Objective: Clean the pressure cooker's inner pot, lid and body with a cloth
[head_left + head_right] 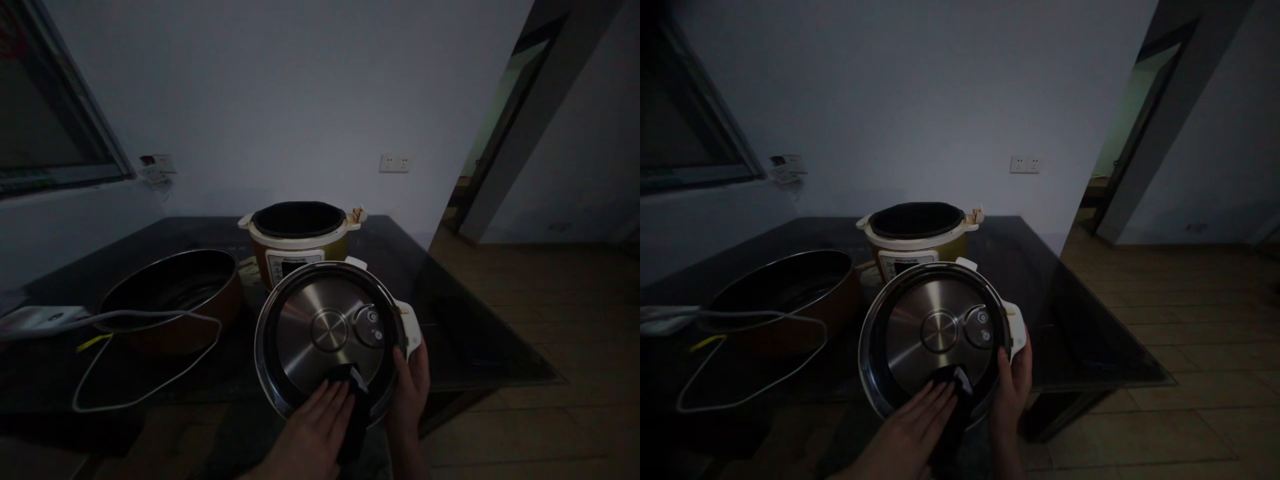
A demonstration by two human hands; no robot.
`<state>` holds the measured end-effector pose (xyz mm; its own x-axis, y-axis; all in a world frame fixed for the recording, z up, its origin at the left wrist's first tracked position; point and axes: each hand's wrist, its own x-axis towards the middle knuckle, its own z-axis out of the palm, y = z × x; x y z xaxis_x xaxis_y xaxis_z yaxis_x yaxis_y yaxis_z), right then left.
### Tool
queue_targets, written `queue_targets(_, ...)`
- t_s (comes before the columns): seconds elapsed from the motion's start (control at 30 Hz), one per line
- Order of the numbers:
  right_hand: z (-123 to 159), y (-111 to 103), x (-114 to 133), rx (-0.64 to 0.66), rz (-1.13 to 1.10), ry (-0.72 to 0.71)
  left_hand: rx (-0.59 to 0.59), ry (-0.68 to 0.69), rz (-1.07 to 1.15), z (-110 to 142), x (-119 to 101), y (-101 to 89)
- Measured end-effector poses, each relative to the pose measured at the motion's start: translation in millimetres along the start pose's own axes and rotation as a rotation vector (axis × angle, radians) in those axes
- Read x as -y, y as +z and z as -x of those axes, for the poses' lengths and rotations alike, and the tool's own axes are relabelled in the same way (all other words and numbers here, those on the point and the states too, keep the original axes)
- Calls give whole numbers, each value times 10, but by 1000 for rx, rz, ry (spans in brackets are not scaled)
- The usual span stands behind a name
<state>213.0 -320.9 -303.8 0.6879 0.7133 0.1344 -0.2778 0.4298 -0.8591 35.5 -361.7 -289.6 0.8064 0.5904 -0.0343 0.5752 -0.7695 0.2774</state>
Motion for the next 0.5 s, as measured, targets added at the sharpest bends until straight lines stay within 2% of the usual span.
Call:
queue_targets(0.13, -12, 12, 25, 3, 20, -5, -49, 4, 84, -206, -120, 8)
queue_targets(0.27, -17, 27, 56, -3, 43, -30, -56, -60, 281, -307, -212, -142)
queue_targets(0.33, -16, 23, 50, 4, 44, -33, -117, -114, 501, -316, -223, -255)
queue_targets(0.4, -15, 9, 29, 22, 35, -26, -232, -176, 785, -306, -199, -352)
queue_targets(0.5, -18, -19, -2, 46, 36, -22, -440, -374, 1207, -298, -121, -424)
